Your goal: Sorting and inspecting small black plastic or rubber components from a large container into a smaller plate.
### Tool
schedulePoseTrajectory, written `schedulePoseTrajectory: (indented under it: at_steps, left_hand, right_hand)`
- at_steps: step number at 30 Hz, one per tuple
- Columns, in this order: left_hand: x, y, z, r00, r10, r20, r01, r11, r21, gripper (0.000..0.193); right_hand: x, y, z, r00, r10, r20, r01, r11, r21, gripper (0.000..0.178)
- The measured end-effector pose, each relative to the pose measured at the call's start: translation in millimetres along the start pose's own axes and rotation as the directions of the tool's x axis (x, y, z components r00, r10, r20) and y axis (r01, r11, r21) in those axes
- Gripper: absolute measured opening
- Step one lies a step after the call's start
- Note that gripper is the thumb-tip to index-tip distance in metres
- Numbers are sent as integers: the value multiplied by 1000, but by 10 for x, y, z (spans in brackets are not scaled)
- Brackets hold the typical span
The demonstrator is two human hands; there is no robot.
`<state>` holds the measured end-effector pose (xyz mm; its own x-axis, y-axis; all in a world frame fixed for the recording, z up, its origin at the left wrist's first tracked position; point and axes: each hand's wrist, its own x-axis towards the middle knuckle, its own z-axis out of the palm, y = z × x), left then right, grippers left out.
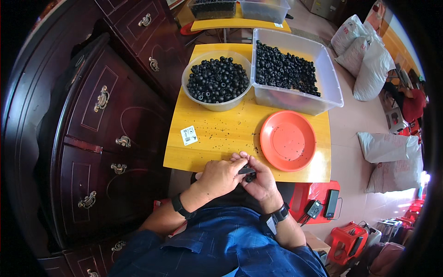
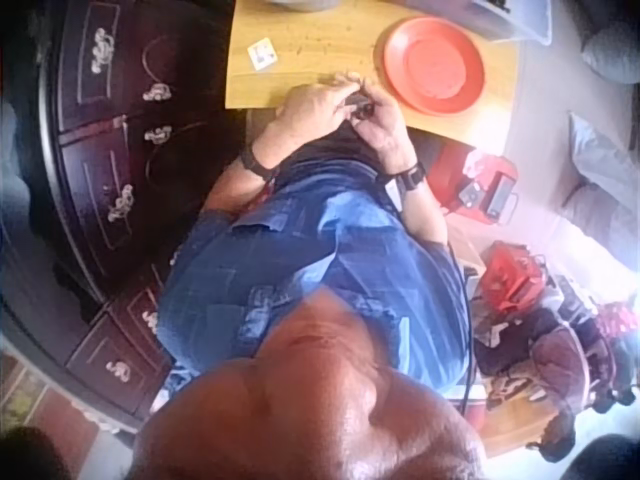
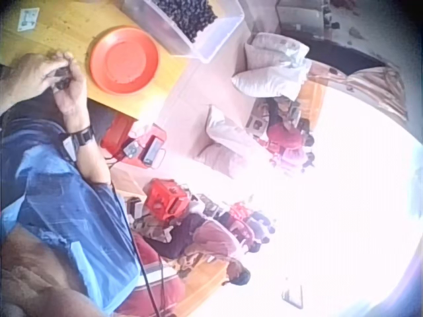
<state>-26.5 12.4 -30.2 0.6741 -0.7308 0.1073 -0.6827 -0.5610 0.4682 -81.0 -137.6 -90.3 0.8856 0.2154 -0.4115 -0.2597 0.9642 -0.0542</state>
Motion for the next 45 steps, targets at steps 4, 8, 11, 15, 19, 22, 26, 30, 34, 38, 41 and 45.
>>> schedulePoseTrajectory:
  at_steps: [4,8,11,15,19,22,26,30,34,38,41,45]
  left_hand:
    - [44,26,33,999,-33,1,33,999,35,32]
    - [113,32,-15,990,-101,-101,65,948,-312,24]
    - [112,-38,-65,975,-115,-191,23,905,-426,23]
    - [146,-25,-161,987,-63,-146,4,928,-373,23]
    - [128,-71,-161,994,21,-112,-63,922,-382,20]
    - [127,-59,-203,996,-88,15,80,805,-588,17]
    - [103,-147,-52,989,-140,49,115,509,-853,16]
    - [91,-214,-77,981,-190,-26,111,671,-733,14]
    - [117,-141,-232,989,-130,-76,73,854,-515,23]
    - [134,-109,-279,995,-86,-58,54,907,-418,31]
    - [154,-84,-261,996,-52,-74,23,938,-347,36]
    - [180,-87,-301,1000,3,-21,-8,960,-281,36]
  right_hand:
    - [-31,5,38,999,-2,40,5,998,-61,33]
    - [-74,-52,-52,993,48,108,-51,998,24,28]
    - [-110,-45,77,998,33,60,-30,998,-59,26]
    - [-106,-109,-9,994,37,105,-12,974,-227,18]
    - [-136,-93,63,998,33,62,-19,976,-217,15]
    - [-124,-78,79,994,69,83,-56,988,-144,15]
    - [-145,-57,125,992,42,121,-33,997,-72,17]
    - [-147,-57,100,993,9,116,-4,999,-42,19]
    - [-127,-56,27,996,10,94,-3,998,-70,17]
    - [-139,-33,33,997,14,81,-7,997,-83,23]
    - [-150,-31,74,997,10,80,3,987,-161,22]
    - [-153,-27,80,991,-53,122,90,944,-318,22]
